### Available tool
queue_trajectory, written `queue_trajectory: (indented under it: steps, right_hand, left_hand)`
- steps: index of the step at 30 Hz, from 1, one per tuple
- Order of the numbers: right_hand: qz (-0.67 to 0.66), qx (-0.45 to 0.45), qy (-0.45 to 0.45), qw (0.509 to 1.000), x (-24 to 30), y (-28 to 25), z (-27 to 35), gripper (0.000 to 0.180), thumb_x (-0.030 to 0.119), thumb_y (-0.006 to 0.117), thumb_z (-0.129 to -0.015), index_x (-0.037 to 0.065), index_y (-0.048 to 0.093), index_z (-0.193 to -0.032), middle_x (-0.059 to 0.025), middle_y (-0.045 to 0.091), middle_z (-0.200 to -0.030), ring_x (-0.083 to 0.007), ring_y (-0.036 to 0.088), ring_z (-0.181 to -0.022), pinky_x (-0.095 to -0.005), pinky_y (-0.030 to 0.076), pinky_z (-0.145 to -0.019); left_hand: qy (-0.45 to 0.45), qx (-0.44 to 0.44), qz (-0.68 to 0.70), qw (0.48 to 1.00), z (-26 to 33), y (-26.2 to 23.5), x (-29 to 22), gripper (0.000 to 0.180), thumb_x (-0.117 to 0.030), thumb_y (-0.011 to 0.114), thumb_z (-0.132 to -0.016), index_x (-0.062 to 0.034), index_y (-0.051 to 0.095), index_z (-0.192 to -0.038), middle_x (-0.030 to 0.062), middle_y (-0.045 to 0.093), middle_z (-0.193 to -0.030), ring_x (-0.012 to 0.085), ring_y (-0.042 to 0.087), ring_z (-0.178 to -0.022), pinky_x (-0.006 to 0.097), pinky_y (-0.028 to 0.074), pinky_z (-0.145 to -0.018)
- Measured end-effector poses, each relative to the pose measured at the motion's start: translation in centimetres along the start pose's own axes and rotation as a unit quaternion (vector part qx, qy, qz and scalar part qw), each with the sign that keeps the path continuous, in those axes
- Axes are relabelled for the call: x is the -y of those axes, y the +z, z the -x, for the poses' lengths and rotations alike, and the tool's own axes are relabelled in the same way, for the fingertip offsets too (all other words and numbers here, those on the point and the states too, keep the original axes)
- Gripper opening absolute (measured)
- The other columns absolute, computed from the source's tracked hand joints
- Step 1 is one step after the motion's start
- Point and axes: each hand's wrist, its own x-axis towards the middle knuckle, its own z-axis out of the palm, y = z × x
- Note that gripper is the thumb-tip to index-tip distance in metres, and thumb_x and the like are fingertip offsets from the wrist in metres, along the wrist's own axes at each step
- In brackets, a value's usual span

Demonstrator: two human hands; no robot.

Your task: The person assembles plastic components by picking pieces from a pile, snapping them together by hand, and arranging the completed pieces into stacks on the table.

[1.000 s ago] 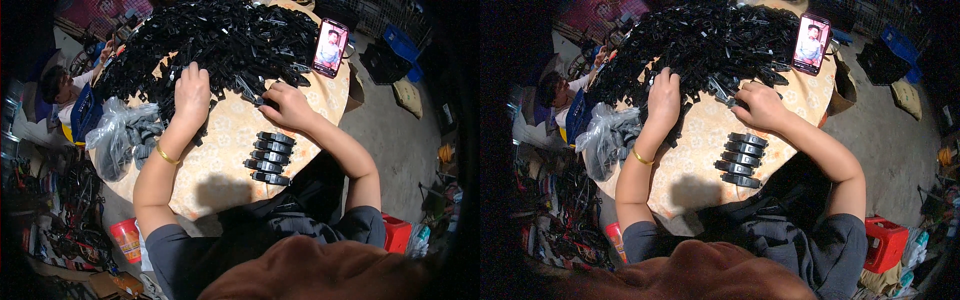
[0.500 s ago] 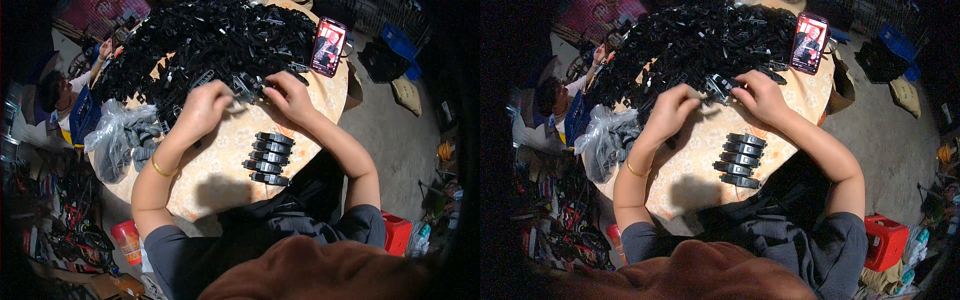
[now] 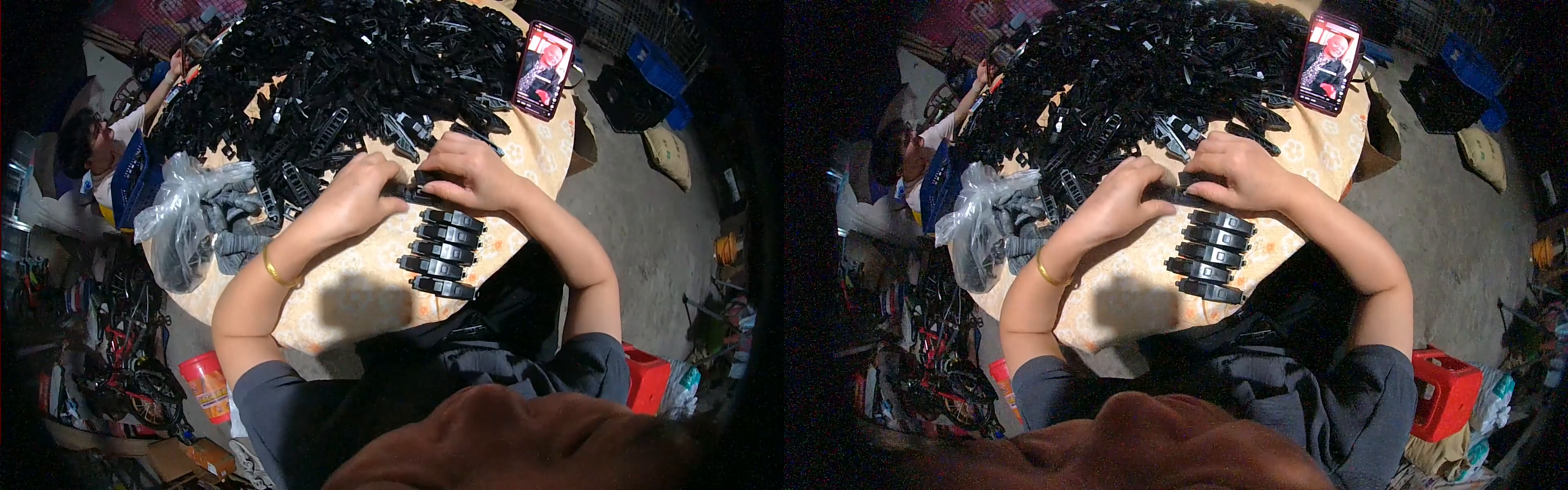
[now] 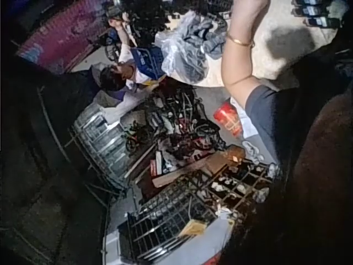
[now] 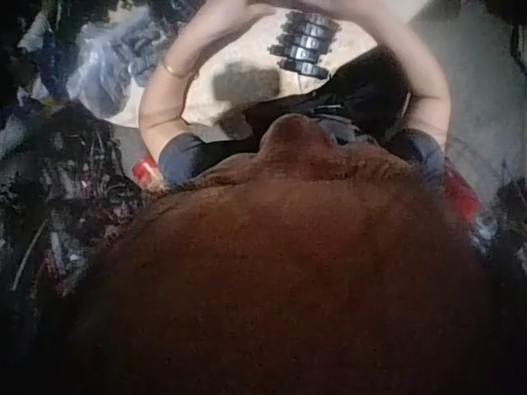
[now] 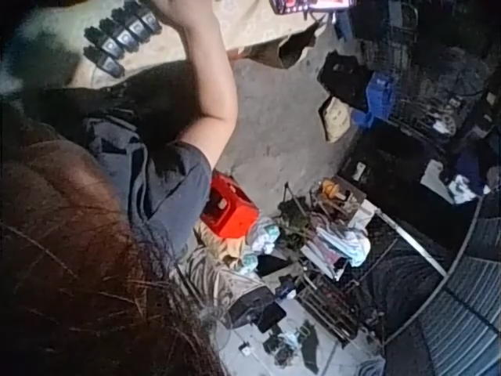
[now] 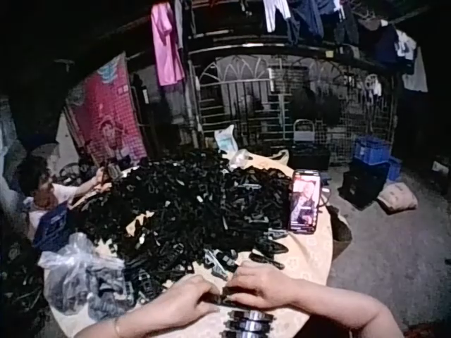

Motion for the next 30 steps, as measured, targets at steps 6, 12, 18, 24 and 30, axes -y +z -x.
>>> queue_trajectory:
  steps: [6,12,18,24,30]
  right_hand:
    - [0.034,0.033,0.034,0.998,0.7,-0.6,0.0,0.024,0.019,0.072,-0.072,0.003,0.067,-0.088,-0.0101,0.058,-0.079,-0.0283,0.056,-0.078,-0.0378,0.047,-0.068]
    - [0.027,0.049,0.042,0.998,0.4,-1.1,0.0,0.026,0.012,0.074,-0.070,-0.001,0.066,-0.091,-0.0101,0.057,-0.078,-0.0276,0.054,-0.076,-0.0366,0.045,-0.066]
    - [0.025,0.067,0.040,0.997,0.3,-0.7,-0.4,0.026,0.012,0.074,-0.072,0.000,0.067,-0.093,-0.0114,0.056,-0.078,-0.0286,0.055,-0.077,-0.0373,0.045,-0.068]
    - [0.011,0.068,0.047,0.996,1.0,0.5,-0.8,0.024,0.015,0.074,-0.073,0.000,0.067,-0.090,-0.0119,0.057,-0.079,-0.0288,0.057,-0.079,-0.0380,0.046,-0.068]
    - [-0.080,0.060,0.019,0.995,0.6,0.9,-0.1,0.014,0.016,0.071,-0.078,0.002,0.068,-0.080,-0.0110,0.061,-0.073,-0.0285,0.058,-0.070,-0.0361,0.047,-0.063]
  left_hand:
    - [-0.056,-0.054,-0.007,0.997,0.4,1.0,-0.2,0.025,-0.015,0.076,-0.070,0.0028,0.065,-0.083,0.0160,0.061,-0.080,0.0304,0.060,-0.073,0.037,0.048,-0.067]
    - [-0.080,-0.052,0.025,0.995,0.4,0.7,0.5,0.023,-0.013,0.077,-0.069,0.0036,0.066,-0.080,0.0153,0.061,-0.077,0.0291,0.061,-0.070,0.036,0.048,-0.064]
    - [-0.048,-0.056,0.029,0.997,0.2,1.0,0.4,0.022,-0.012,0.077,-0.069,0.0031,0.067,-0.081,0.0149,0.061,-0.078,0.0273,0.061,-0.070,0.035,0.048,-0.064]
    - [-0.057,-0.076,0.036,0.995,0.2,1.8,0.1,0.022,-0.012,0.078,-0.069,0.0028,0.066,-0.080,0.0138,0.061,-0.078,0.0263,0.060,-0.069,0.035,0.048,-0.064]
    - [-0.024,-0.013,0.056,0.998,-0.5,0.0,0.7,0.028,-0.018,0.079,-0.067,0.0020,0.065,-0.081,0.0141,0.060,-0.077,0.0280,0.059,-0.073,0.036,0.047,-0.067]
